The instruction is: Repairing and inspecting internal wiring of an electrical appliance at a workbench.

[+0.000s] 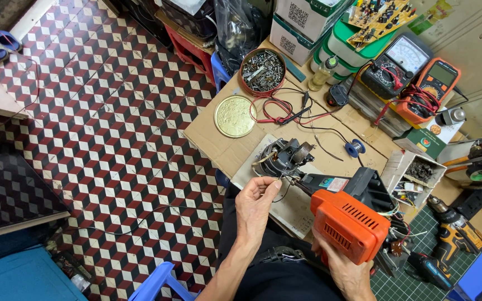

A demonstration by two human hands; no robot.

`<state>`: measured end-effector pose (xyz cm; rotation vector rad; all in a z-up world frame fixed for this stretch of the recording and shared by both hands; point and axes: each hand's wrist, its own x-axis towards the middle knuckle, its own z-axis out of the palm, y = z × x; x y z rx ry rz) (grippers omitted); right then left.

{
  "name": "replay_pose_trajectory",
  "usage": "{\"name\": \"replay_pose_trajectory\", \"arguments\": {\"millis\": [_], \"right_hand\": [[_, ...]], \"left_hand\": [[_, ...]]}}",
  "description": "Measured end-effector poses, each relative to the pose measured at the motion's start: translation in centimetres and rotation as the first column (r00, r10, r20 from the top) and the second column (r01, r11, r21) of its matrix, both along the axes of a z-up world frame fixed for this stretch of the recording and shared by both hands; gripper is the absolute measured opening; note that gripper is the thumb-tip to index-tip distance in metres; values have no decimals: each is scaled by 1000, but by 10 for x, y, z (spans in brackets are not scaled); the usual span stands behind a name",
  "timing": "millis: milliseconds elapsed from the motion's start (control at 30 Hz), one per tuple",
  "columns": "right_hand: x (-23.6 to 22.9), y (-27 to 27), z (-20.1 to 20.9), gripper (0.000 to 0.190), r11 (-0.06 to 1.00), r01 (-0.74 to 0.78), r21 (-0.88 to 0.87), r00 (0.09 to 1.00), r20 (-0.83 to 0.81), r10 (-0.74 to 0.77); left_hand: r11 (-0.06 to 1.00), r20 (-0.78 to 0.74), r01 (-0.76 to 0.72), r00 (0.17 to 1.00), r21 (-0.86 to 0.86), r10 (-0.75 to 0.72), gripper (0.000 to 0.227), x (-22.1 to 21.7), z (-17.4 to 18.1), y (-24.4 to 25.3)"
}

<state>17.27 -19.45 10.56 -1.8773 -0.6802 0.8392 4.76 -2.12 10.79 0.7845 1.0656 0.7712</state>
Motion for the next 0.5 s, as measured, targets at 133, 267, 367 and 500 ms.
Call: {"name": "replay_pose_trajectory", "arguments": {"millis": [133, 267, 367, 500], "right_hand": [[0, -1, 0, 14, 999, 30, 13, 997, -74, -28], [-1, 1, 2, 15, 998, 47, 40, 991, -127, -42], [-2, 2, 2, 16, 999, 46, 12, 995, -90, -44], [-2, 4, 2, 15, 978, 55, -199, 998, -30, -62]], "left_hand": [[1000, -3, -2, 1000, 2, 2, 14, 1, -2, -1], [1000, -10, -3, 1000, 8, 3, 14, 1, 0, -1], [1000, -11, -6, 1000, -6, 6, 15, 0, 4, 0], [999, -26, -4, 1000, -51, 2, 18, 0, 11, 2]]}}
